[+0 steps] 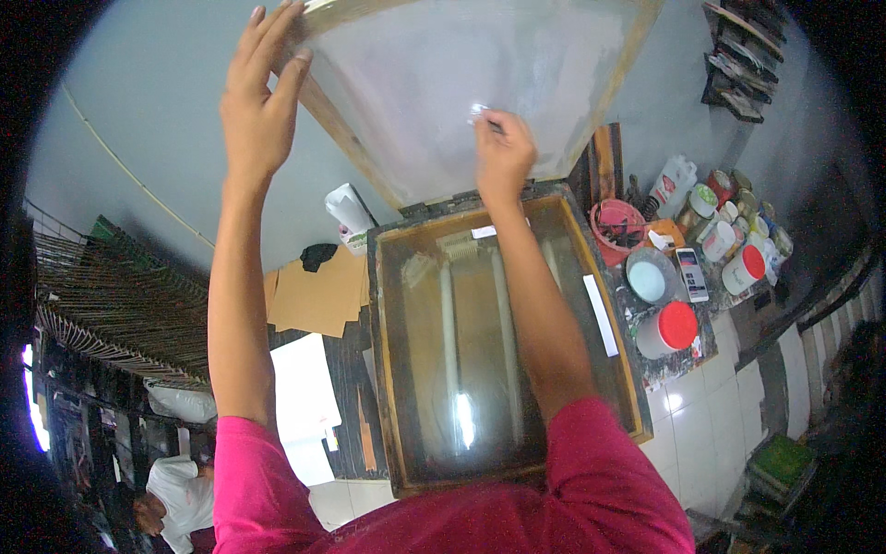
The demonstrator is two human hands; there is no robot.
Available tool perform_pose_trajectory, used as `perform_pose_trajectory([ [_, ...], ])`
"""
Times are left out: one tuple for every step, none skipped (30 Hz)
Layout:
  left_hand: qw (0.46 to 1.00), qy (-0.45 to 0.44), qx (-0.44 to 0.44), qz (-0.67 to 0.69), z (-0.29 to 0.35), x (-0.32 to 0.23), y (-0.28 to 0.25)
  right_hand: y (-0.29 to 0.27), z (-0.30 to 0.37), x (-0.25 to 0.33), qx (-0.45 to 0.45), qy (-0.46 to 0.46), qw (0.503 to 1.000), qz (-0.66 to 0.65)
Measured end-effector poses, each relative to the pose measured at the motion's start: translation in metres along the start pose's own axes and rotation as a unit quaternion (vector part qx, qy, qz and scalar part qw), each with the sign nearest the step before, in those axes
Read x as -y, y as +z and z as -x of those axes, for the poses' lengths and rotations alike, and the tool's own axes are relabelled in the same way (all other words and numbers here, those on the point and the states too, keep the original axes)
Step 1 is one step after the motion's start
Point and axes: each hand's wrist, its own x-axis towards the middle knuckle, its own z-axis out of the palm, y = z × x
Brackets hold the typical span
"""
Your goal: The person prepares a silk screen for printing by applying white paste with a small tool, cleaning the screen with a black cloth, and spreading a layer of white ink across the design using a squeegee.
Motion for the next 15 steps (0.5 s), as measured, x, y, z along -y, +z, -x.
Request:
perform_pose_trajectory([
  [1.0, 0.001, -0.002, 0.001, -0.001, 0.002, -0.001, 0.001, 0.0, 0.001, 0.022, -0.034, 0.999, -0.008],
  [1.0, 0.001, -0.004, 0.003, -0.001, 0.002, -0.002, -0.006, 0.005, -0.003, 0.072, -0.05, 0.991, 0.1],
  [1.0, 0.001, -0.002, -0.002, -0.002, 0.0, -0.001, -0.01, 0.002, -0.009, 0.047, -0.03, 0.994, 0.098],
  [1.0, 0.0, 0.0, -0.007, -0.003, -0.003, -0.001, -0.014, -0.002, -0.015, 0.022, -0.01, 0.995, 0.096],
  [1.0, -0.001, 0.002, -0.012, -0.004, -0.005, 0.0, -0.017, -0.006, -0.021, -0.003, 0.011, 0.996, 0.094],
  [1.0, -0.001, -0.004, -0.016, -0.001, 0.0, -0.001, -0.01, -0.005, -0.001, -0.036, 0.058, 0.998, -0.001],
  [1.0, 0.001, -0.011, -0.011, 0.0, 0.001, 0.002, -0.007, -0.005, 0.001, -0.029, 0.034, 0.999, -0.018],
  [1.0, 0.002, -0.018, -0.006, 0.002, 0.001, 0.004, -0.002, -0.008, 0.002, -0.022, 0.01, 0.999, -0.034],
  [1.0, 0.001, -0.01, -0.012, 0.001, 0.001, 0.003, 0.001, -0.009, 0.001, -0.015, -0.015, 0.998, -0.051],
  [1.0, -0.001, -0.003, -0.018, -0.001, 0.002, 0.001, -0.005, -0.005, -0.005, 0.051, -0.06, 0.994, 0.072],
  [1.0, -0.002, 0.005, -0.024, -0.002, 0.002, -0.001, -0.009, -0.002, -0.008, 0.046, -0.022, 0.996, 0.078],
  [1.0, -0.001, 0.002, -0.016, -0.003, 0.0, -0.001, -0.015, -0.002, -0.006, 0.038, 0.01, 0.996, 0.086],
  [1.0, 0.001, 0.0, -0.007, -0.003, -0.003, 0.0, -0.02, -0.005, -0.006, 0.03, 0.043, 0.994, 0.094],
  [1.0, 0.002, -0.003, 0.001, -0.004, -0.004, 0.001, -0.018, -0.015, -0.021, -0.02, 0.048, 0.999, 0.007],
  [1.0, 0.001, -0.003, -0.004, -0.003, -0.003, 0.002, -0.015, -0.014, -0.015, -0.013, 0.011, 1.0, 0.008],
])
